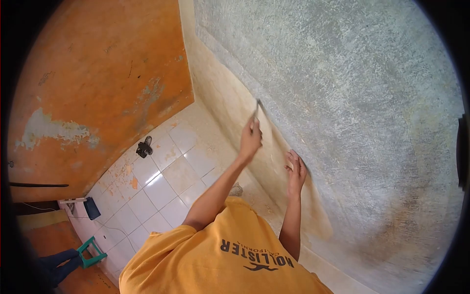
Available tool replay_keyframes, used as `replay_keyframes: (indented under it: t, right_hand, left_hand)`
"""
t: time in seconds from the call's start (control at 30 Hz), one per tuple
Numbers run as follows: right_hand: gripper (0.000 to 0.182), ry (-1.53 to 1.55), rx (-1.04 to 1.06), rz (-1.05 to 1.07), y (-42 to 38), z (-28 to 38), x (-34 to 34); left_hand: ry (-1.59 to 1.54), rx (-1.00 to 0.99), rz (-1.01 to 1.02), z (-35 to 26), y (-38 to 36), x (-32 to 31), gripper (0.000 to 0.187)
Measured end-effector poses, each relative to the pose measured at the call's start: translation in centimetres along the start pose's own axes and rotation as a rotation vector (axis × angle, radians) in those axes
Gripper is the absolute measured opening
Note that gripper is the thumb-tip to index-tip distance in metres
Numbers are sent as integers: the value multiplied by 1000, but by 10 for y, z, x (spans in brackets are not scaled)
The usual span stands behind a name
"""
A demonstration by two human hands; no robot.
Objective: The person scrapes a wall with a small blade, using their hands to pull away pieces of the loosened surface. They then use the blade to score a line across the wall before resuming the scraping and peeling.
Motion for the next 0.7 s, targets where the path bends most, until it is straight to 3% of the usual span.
replay_keyframes:
  t: [0.13, 0.27, 0.43, 0.53, 0.57, 0.67, 0.7]
  right_hand:
    - [44, -25, 1, -9, -5, -1, -2]
    - [46, -45, -5, -10, 0, -2, -3]
    - [49, -26, -13, -8, 1, -5, -1]
    - [49, -34, -7, 16, 2, -5, 1]
    - [49, -26, -16, 14, 2, -5, 0]
    - [50, -20, -36, 6, 3, -4, -1]
    - [50, -24, -38, 0, 3, 0, -2]
  left_hand:
    - [-103, 24, 45, -15, 15, 16, 54]
    - [-7, 59, 91, 1, -20, -8, 53]
    - [-127, 44, 50, -18, 19, 14, 55]
    - [-6, -28, 49, 0, -11, -7, 55]
    - [-80, 47, 127, 1, -22, -13, 54]
    - [-10, 42, -15, -6, 6, 6, 52]
    - [-105, 38, 38, -12, 15, 16, 52]
Point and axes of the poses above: each hand's wrist, its own y-axis towards the middle knuckle, its own x-axis out of the back of the hand, z = x × y, the point moved 3 cm from there along y, towards the middle knuckle, and after that the axes turned 4 degrees about z, right-handed, at the moved point
